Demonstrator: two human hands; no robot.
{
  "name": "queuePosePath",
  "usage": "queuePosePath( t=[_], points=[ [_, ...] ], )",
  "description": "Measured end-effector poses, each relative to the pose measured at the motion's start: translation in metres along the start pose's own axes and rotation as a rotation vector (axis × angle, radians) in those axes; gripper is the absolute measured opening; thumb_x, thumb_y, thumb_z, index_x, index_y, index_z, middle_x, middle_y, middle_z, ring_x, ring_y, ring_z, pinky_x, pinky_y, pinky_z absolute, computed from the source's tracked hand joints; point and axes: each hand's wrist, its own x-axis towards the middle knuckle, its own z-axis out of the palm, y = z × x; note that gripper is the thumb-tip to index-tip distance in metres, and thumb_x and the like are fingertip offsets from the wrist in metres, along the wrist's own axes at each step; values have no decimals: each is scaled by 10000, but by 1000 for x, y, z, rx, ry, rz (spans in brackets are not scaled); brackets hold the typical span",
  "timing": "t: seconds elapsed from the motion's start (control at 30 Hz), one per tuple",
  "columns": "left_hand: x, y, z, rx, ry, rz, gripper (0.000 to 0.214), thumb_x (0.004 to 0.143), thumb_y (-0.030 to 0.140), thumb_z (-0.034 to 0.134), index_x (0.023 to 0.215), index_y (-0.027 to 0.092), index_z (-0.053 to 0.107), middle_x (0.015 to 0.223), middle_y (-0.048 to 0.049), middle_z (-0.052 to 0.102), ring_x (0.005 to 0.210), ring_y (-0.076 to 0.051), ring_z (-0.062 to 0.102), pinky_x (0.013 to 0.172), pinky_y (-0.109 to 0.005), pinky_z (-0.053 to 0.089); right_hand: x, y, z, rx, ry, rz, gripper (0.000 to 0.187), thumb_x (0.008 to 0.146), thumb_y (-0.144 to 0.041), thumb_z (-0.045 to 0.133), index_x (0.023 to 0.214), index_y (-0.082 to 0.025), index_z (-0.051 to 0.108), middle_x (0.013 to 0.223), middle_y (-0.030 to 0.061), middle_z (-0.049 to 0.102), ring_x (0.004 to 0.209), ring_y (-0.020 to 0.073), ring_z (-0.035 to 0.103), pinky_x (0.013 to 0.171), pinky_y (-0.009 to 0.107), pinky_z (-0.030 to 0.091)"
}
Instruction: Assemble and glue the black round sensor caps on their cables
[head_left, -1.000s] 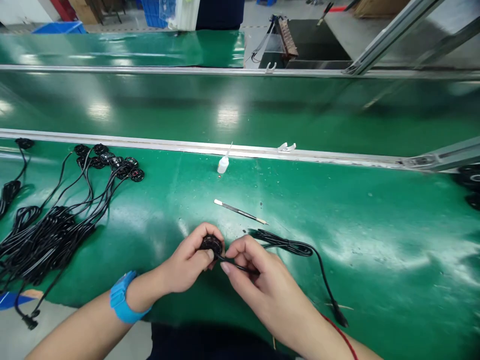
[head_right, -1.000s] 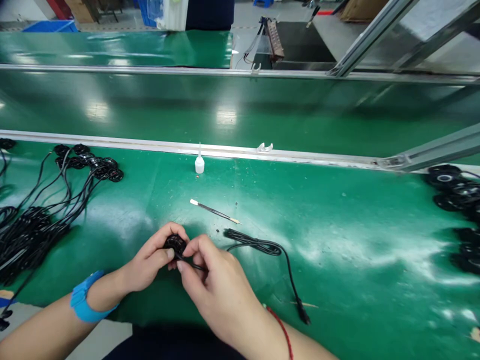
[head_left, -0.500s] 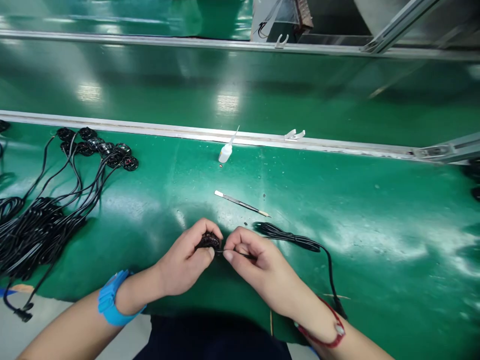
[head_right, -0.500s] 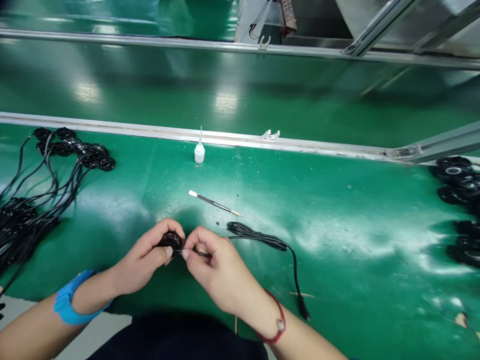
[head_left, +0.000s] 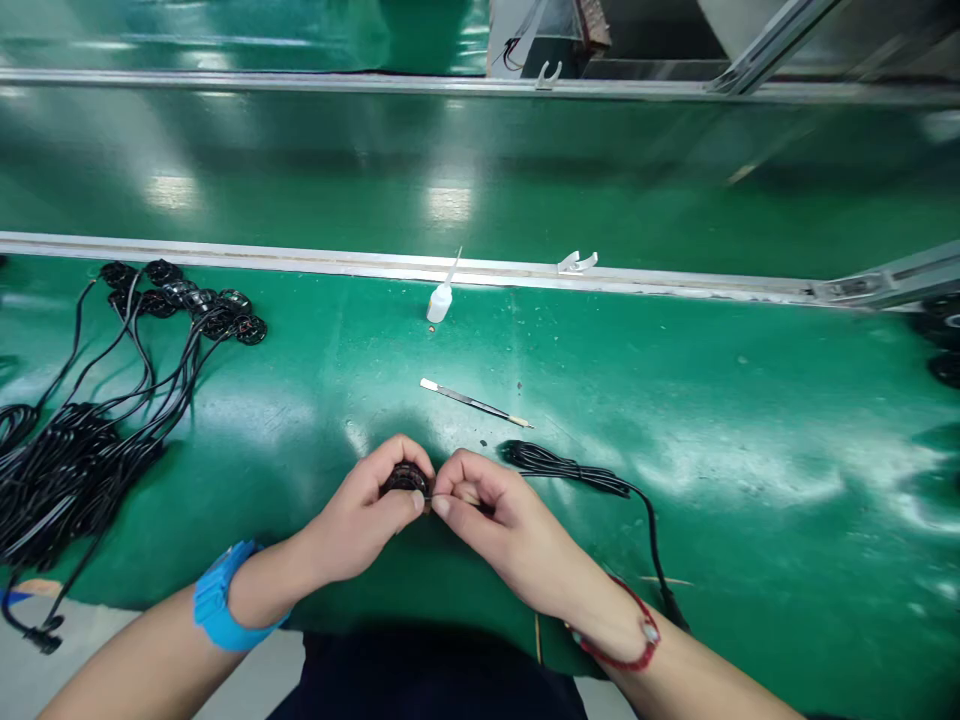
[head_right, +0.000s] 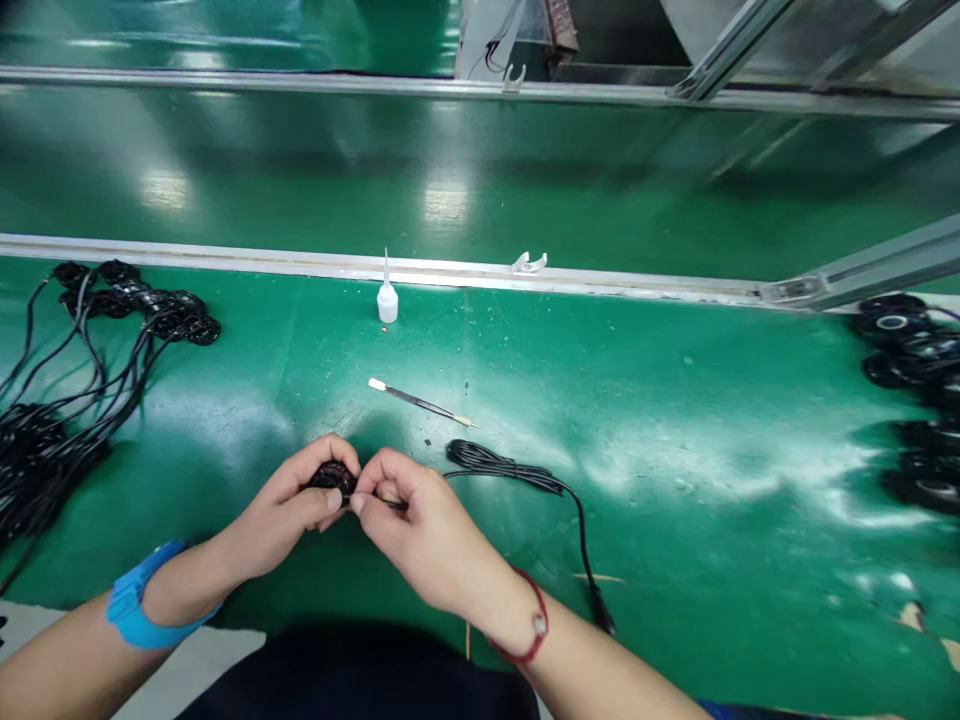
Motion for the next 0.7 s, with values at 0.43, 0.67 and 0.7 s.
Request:
queuePosePath(
  t=[0.43, 0.67, 0.7],
  points=[
    [4, -12, -4, -427, -108, 3, 165, 709, 206, 583, 865, 163, 553, 611, 54, 462, 471, -58, 349, 450, -182, 246, -11, -2, 6, 24, 43, -148, 87, 905, -273, 509, 852, -204, 510, 655, -60, 439, 599, 103, 401, 554, 218, 346],
    [4, -7, -4, -561, -237, 34, 218, 700, 267, 655, 868, 151, 578, 633, 32, 508, 449, -53, 314, 460, -192, 252, -24, -7, 6, -271, 88, -395, 60, 872, -167, 484, 872, -207, 528, 772, -17, 555, 706, 127, 513, 661, 261, 412],
    [4, -7, -4, -555, -247, 45, 228, 704, 281, 663, 872, 154, 577, 617, 37, 499, 449, -55, 309, 464, -194, 253, -25, -7, 6, -287, 89, -403, 63, 865, -163, 484, 883, -208, 525, 781, -15, 558, 713, 130, 517, 668, 268, 415]
  ],
)
